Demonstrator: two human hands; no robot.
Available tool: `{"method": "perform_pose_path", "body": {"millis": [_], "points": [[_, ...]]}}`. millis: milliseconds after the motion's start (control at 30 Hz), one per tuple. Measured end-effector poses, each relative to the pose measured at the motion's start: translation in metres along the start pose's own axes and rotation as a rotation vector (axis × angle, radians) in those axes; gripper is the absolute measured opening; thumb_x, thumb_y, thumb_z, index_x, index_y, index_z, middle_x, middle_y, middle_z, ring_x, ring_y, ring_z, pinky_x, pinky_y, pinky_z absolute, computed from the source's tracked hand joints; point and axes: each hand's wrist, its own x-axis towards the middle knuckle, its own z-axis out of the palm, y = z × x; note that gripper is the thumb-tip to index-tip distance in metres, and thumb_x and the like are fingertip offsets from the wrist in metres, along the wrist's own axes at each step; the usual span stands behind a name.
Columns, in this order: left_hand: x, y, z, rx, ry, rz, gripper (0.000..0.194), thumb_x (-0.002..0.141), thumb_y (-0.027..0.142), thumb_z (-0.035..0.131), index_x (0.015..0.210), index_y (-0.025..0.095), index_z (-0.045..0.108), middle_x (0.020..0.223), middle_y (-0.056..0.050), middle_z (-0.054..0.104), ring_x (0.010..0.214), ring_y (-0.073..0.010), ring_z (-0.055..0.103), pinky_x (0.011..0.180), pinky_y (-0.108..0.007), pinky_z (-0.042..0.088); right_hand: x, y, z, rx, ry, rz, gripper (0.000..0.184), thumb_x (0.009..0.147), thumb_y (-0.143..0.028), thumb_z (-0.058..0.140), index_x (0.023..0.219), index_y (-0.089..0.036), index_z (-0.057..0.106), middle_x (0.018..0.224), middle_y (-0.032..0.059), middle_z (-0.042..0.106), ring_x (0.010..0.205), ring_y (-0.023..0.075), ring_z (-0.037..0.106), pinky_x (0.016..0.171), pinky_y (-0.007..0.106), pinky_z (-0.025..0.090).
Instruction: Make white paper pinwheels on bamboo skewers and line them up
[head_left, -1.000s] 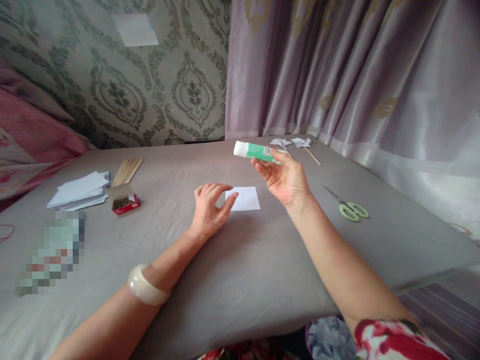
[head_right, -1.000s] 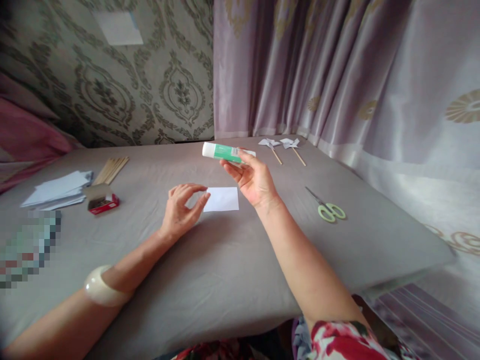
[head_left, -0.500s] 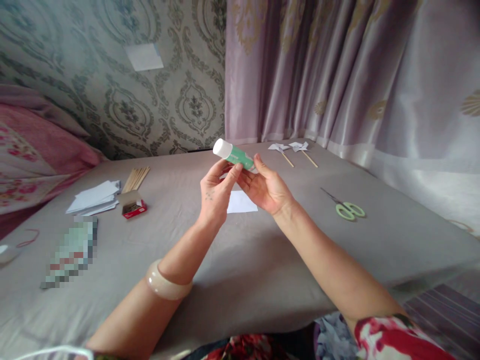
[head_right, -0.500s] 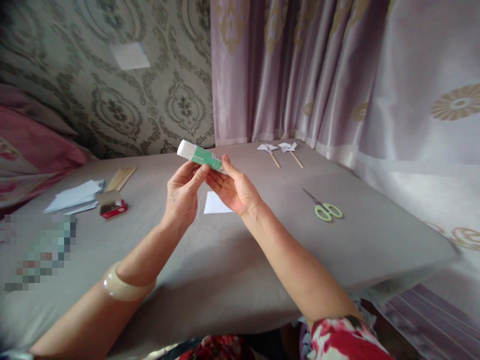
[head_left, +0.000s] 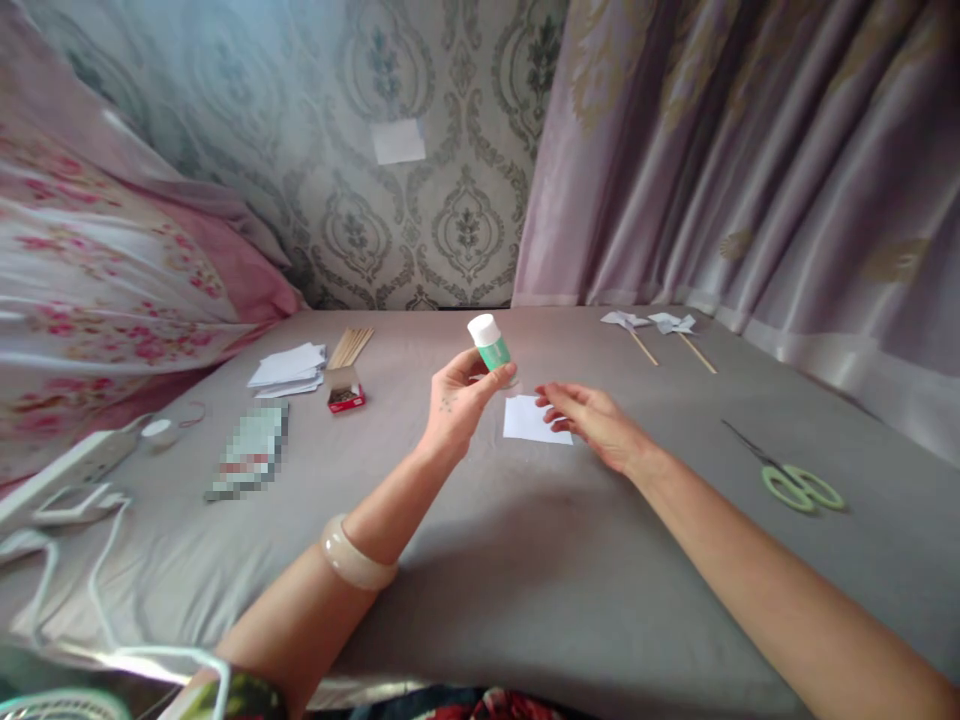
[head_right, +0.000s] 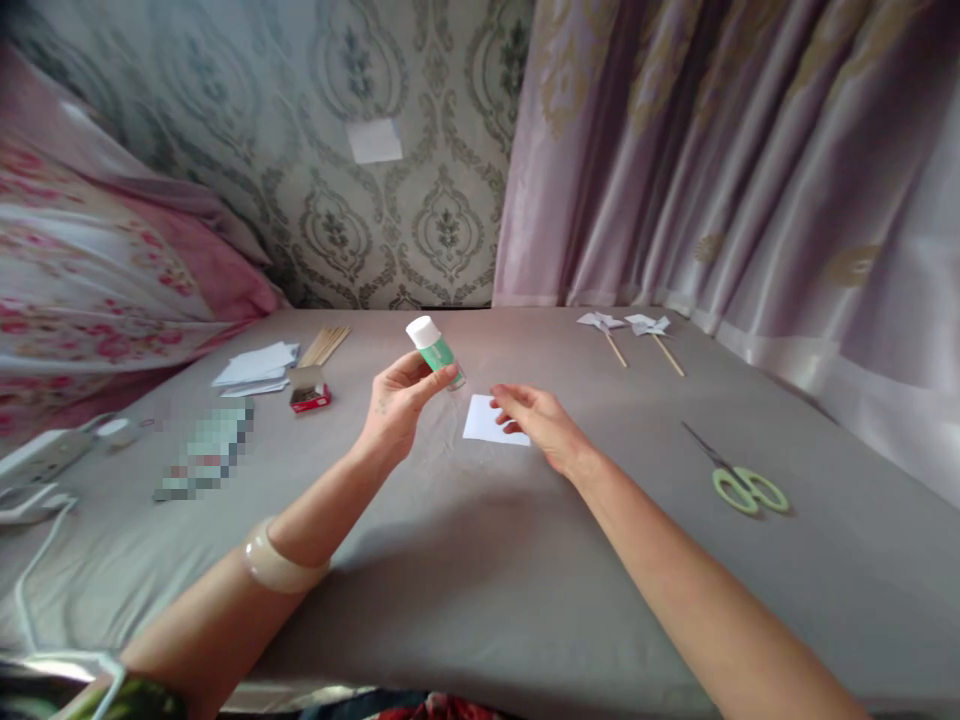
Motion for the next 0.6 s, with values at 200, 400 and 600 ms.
{"method": "perform_pose_path", "body": {"millis": [200, 400, 600], "points": [[0.019, 0.009, -0.061, 0.125, 0.179, 0.075, 0.026, 0.062, 0.035, 0.076, 0.08, 0.017, 0.07, 0.077, -0.002, 0.069, 0.072, -0.0142, 0.061, 0.075, -0.031, 0.047, 0.022, 0.03, -0.046, -0.323, 0.334, -0.264, 0.04, 0.063, -0.058, 0.07, 0.072, -0.019, 0.072, 0.08, 0.0074, 0.071, 0.076, 0.0196, 0.062, 0.074, 0.035, 0.048], [0.038, 0.004, -0.121, 0.306, 0.318, 0.129, 0.033, 0.061, 0.04, 0.076, 0.082, 0.016, 0.071, 0.079, -0.004, 0.071, 0.074, -0.0164, 0.063, 0.074, -0.03, 0.049, 0.025, 0.058, -0.064, -0.628, 0.457, -0.523, 0.032, 0.074, -0.05, 0.059, 0.074, -0.022, 0.073, 0.088, 0.0077, 0.07, 0.088, 0.0229, 0.064, 0.084, 0.038, 0.048], [0.049, -0.017, -0.173, 0.504, 0.393, 0.15, 0.042, 0.061, 0.039, 0.073, 0.095, 0.014, 0.069, 0.08, -0.004, 0.07, 0.072, -0.0156, 0.063, 0.07, -0.027, 0.048, 0.025, 0.072, -0.063, -0.764, 0.436, -0.555, 0.028, 0.079, -0.041, 0.053, 0.086, -0.02, 0.071, 0.093, 0.008, 0.069, 0.089, 0.0226, 0.063, 0.086, 0.039, 0.048]]}}
